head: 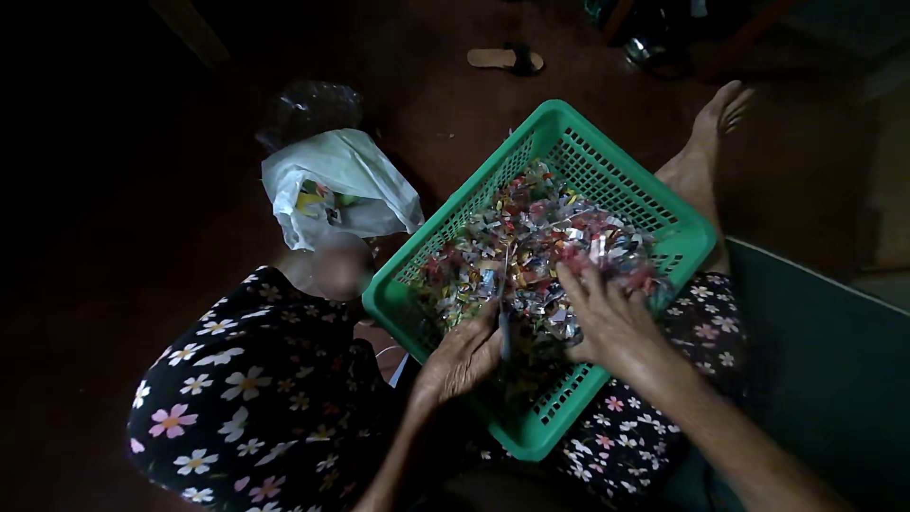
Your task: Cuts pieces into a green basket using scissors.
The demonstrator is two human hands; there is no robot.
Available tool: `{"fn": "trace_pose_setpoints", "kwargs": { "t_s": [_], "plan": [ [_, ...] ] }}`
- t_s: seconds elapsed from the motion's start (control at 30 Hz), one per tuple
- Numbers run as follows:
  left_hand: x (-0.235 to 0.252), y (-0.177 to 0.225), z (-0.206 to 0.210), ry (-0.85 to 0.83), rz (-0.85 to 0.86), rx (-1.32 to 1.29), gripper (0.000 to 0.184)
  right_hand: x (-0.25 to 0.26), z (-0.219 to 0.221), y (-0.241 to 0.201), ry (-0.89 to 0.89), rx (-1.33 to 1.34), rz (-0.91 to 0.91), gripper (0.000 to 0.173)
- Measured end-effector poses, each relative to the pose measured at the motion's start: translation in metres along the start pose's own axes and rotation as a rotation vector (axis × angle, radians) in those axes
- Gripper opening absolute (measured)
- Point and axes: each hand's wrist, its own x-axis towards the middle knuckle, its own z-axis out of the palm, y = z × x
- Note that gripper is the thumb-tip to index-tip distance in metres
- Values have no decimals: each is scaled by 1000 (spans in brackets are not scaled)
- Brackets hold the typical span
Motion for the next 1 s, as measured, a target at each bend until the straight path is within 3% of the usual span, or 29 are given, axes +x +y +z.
{"fn": "trace_pose_setpoints", "kwargs": {
  "t_s": [0.1,0.3,0.47,0.57,0.73,0.87,1.0],
  "plan": [
    [2,4,-1,37,-97,104,59,21,23,-9,-57,1,6,83],
    [-5,12,2,298,-100,344,60,50,0,10,226,446,-71,48],
    [-1,14,7,259,-142,498,67,42,-18,2,133,689,161,50],
    [4,13,14,277,-88,479,65,38,-14,-7,123,722,118,57],
    [6,8,19,446,7,492,43,44,-20,-15,76,715,140,41],
    [3,8,22,454,44,466,33,44,-20,-8,108,736,124,43],
    [6,13,20,381,-4,473,43,35,-26,-19,125,636,140,44]
  ]
}}
